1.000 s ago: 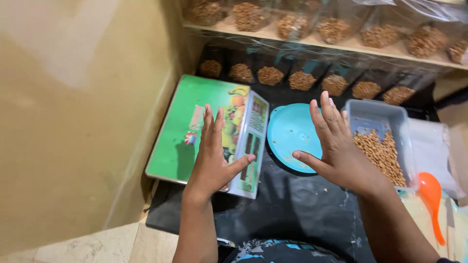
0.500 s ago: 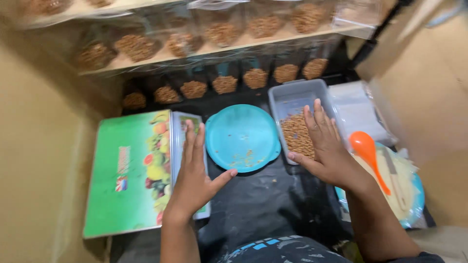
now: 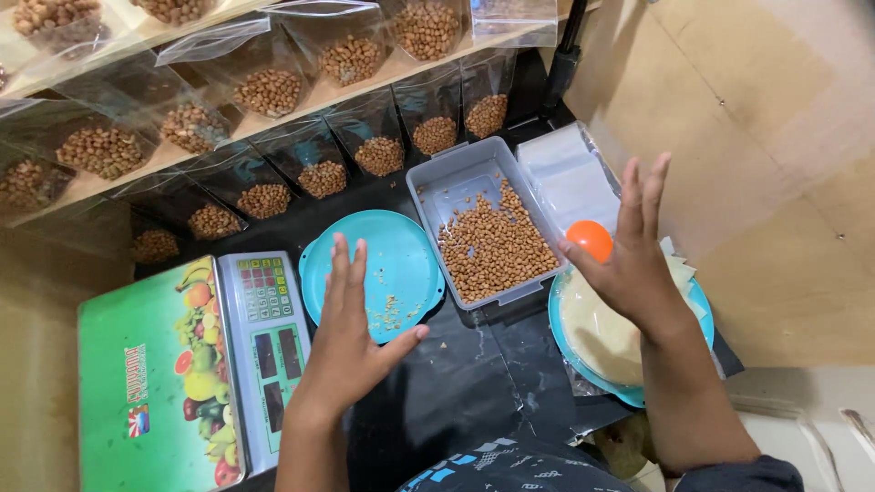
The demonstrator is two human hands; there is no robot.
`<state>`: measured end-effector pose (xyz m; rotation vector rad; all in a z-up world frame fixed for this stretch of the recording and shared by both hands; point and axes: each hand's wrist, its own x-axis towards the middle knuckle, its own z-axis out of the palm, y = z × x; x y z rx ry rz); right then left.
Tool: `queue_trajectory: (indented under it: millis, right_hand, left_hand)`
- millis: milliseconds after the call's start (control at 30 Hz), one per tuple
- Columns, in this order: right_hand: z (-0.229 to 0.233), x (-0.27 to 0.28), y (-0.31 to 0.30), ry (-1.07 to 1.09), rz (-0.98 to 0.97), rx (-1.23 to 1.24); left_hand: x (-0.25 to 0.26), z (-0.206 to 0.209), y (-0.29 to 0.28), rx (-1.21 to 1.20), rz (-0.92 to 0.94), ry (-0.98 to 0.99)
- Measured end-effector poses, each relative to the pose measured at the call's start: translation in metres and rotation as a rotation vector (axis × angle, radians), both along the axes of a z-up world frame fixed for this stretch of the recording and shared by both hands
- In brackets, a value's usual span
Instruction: Manually sorting and peeling skins from roasted nuts at a processing station before packaging.
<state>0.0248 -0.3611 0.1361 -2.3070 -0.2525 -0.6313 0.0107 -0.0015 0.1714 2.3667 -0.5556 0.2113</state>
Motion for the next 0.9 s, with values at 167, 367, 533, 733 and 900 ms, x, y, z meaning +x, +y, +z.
queue_trajectory:
  millis: [167,367,533,733,900]
  right_hand:
    - [0.002,0.036,0.000,0.061,0.126,-0.151]
    - [-0.061,0.100,0.026,0.720,0.565,-0.325]
    - [-0.105,0.140,0.031,0.895,0.787,-0.283]
    - [-0.082,0.138,0.029,0.399,0.428,-0.208]
    - [-0.087,0.136,0.026,0.199,0.444,-0.340]
  left_hand:
    - [0.027,-0.020,-0.038,0.058,-0.099,-0.011]
    - [0.076,-0.073,-0.085,0.172,-0.253,0.189]
    - [0.113,-0.106,-0.106,0.530,-0.391,0.156]
    - [0.133,-0.110,-0.111,0.403,-0.248,0.041]
    - [0.137,-0.145,-0.116,-0.050,-0.147,-0.004]
